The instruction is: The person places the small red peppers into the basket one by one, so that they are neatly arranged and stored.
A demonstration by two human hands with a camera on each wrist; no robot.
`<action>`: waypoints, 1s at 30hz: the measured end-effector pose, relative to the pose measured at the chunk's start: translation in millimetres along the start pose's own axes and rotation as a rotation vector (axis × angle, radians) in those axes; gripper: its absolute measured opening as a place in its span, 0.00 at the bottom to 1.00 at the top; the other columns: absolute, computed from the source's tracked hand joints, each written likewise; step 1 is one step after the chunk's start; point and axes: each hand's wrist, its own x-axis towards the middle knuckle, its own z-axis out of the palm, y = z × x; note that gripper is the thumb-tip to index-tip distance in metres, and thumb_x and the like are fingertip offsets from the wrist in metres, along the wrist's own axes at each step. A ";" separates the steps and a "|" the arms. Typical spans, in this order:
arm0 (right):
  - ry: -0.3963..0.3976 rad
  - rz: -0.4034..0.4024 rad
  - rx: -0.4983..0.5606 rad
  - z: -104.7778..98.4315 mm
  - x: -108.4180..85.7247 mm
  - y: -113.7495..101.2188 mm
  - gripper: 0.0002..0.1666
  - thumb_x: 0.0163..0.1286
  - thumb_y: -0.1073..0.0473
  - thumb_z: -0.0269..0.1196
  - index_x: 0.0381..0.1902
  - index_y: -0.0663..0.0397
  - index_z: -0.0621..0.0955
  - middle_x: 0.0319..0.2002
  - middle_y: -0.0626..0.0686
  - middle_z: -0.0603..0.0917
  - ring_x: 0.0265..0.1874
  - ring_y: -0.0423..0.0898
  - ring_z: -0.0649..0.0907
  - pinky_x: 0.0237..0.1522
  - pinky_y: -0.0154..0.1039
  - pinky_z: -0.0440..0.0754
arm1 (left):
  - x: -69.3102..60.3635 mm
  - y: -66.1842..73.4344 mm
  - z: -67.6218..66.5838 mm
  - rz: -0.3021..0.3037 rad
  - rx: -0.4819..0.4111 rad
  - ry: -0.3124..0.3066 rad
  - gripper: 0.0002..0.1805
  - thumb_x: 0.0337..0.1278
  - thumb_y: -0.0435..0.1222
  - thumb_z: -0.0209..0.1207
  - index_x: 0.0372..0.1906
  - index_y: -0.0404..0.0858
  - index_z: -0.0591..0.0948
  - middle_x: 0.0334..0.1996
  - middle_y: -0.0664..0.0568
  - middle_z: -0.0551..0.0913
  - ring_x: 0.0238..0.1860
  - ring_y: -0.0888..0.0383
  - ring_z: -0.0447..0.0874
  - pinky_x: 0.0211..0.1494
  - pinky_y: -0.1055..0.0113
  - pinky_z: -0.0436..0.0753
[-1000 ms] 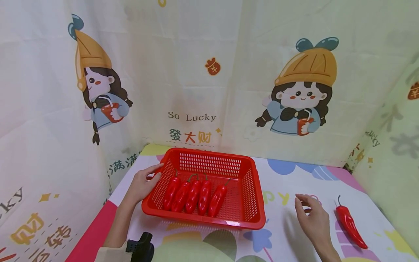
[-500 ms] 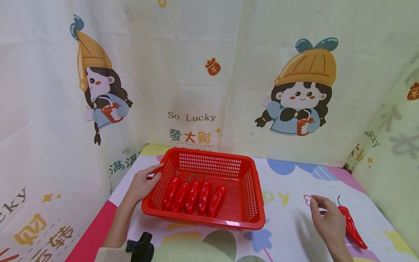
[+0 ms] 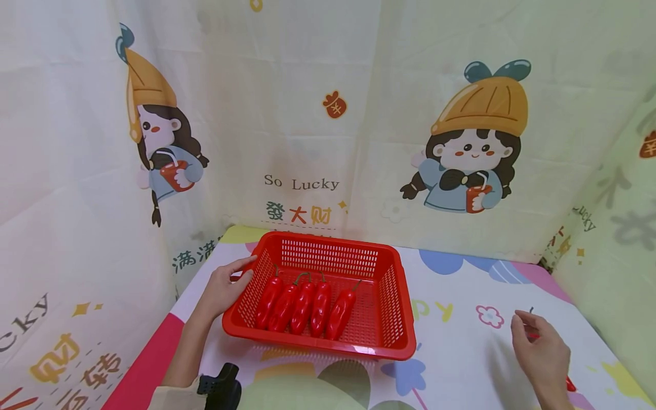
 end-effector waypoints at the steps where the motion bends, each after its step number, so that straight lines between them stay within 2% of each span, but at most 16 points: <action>1: 0.002 0.005 -0.002 -1.0 1.0 2.6 0.16 0.72 0.60 0.62 0.52 0.65 0.84 0.45 0.68 0.87 0.26 0.07 0.62 0.30 0.22 0.67 | -0.1 0.2 0.0 -0.002 0.000 0.001 0.25 0.73 0.35 0.56 0.72 0.39 0.75 0.64 0.33 0.78 0.42 0.47 0.87 0.36 0.61 0.90; 5: -0.011 0.055 -0.029 -6.0 6.2 12.1 0.18 0.72 0.59 0.61 0.54 0.64 0.84 0.48 0.69 0.86 0.25 0.08 0.62 0.32 0.28 0.68 | -0.2 0.2 0.2 -0.002 0.002 0.005 0.25 0.73 0.35 0.57 0.72 0.39 0.75 0.63 0.33 0.79 0.42 0.47 0.87 0.36 0.61 0.90; 7: -0.042 0.086 -0.063 -8.3 8.8 15.8 0.20 0.73 0.58 0.60 0.56 0.65 0.82 0.50 0.69 0.85 0.27 0.15 0.67 0.33 0.33 0.69 | 0.0 -0.4 0.4 0.000 0.006 0.007 0.25 0.73 0.35 0.57 0.71 0.39 0.75 0.63 0.33 0.79 0.42 0.47 0.87 0.36 0.61 0.90; 9: -0.077 0.113 -0.082 -10.0 11.2 18.5 0.22 0.73 0.57 0.59 0.57 0.67 0.81 0.51 0.71 0.84 0.32 0.30 0.78 0.36 0.38 0.71 | 0.1 -1.0 0.5 0.001 0.008 0.009 0.25 0.73 0.36 0.57 0.71 0.39 0.75 0.63 0.34 0.79 0.42 0.47 0.87 0.36 0.61 0.90; 11: -0.115 0.137 -0.101 -10.9 12.6 20.7 0.24 0.74 0.57 0.58 0.59 0.69 0.78 0.52 0.73 0.82 0.39 0.49 0.83 0.40 0.46 0.73 | 0.1 -1.5 0.7 0.003 0.006 0.009 0.25 0.73 0.36 0.57 0.71 0.39 0.75 0.64 0.33 0.79 0.42 0.48 0.87 0.37 0.61 0.90; 12: -0.132 0.146 -0.113 -11.4 13.1 21.9 0.25 0.74 0.57 0.57 0.60 0.71 0.77 0.52 0.74 0.81 0.43 0.58 0.82 0.42 0.51 0.74 | 0.2 -1.6 0.8 0.003 0.007 0.009 0.25 0.73 0.36 0.57 0.71 0.39 0.75 0.64 0.34 0.79 0.42 0.48 0.87 0.37 0.61 0.90; 14: -0.153 0.159 -0.122 -12.5 14.0 24.9 0.27 0.74 0.56 0.56 0.61 0.73 0.75 0.53 0.77 0.78 0.50 0.69 0.77 0.47 0.60 0.73 | -0.3 -1.5 1.0 0.004 0.003 0.006 0.25 0.73 0.36 0.57 0.72 0.39 0.75 0.64 0.33 0.78 0.42 0.48 0.87 0.37 0.61 0.90; 18: -0.183 0.157 -0.172 -15.0 17.3 33.4 0.30 0.73 0.55 0.56 0.61 0.76 0.72 0.57 0.81 0.73 0.58 0.74 0.69 0.59 0.68 0.65 | -0.1 -1.4 1.3 -0.002 -0.005 0.005 0.25 0.73 0.36 0.57 0.72 0.39 0.75 0.64 0.34 0.78 0.42 0.48 0.87 0.37 0.60 0.90; 21: -0.229 0.170 -0.210 -16.2 21.4 40.3 0.32 0.72 0.53 0.56 0.62 0.77 0.70 0.60 0.83 0.69 0.62 0.76 0.63 0.65 0.70 0.58 | -0.4 -1.0 1.4 -0.008 -0.011 0.003 0.26 0.73 0.37 0.57 0.72 0.40 0.75 0.64 0.34 0.78 0.42 0.48 0.88 0.37 0.60 0.90; 24: -0.286 0.195 -0.237 -17.1 24.2 45.7 0.35 0.72 0.52 0.57 0.62 0.78 0.68 0.60 0.83 0.68 0.63 0.77 0.61 0.65 0.71 0.56 | -0.7 -0.3 1.5 -0.006 -0.012 0.001 0.26 0.73 0.37 0.57 0.72 0.39 0.74 0.64 0.34 0.78 0.42 0.48 0.88 0.38 0.60 0.90; 30: -0.321 0.197 -0.263 -17.6 24.4 54.6 0.36 0.71 0.52 0.57 0.61 0.81 0.66 0.56 0.84 0.68 0.60 0.77 0.62 0.62 0.71 0.57 | -1.2 -0.2 1.7 0.001 0.000 0.004 0.25 0.73 0.37 0.57 0.72 0.39 0.75 0.64 0.34 0.78 0.42 0.48 0.87 0.38 0.60 0.90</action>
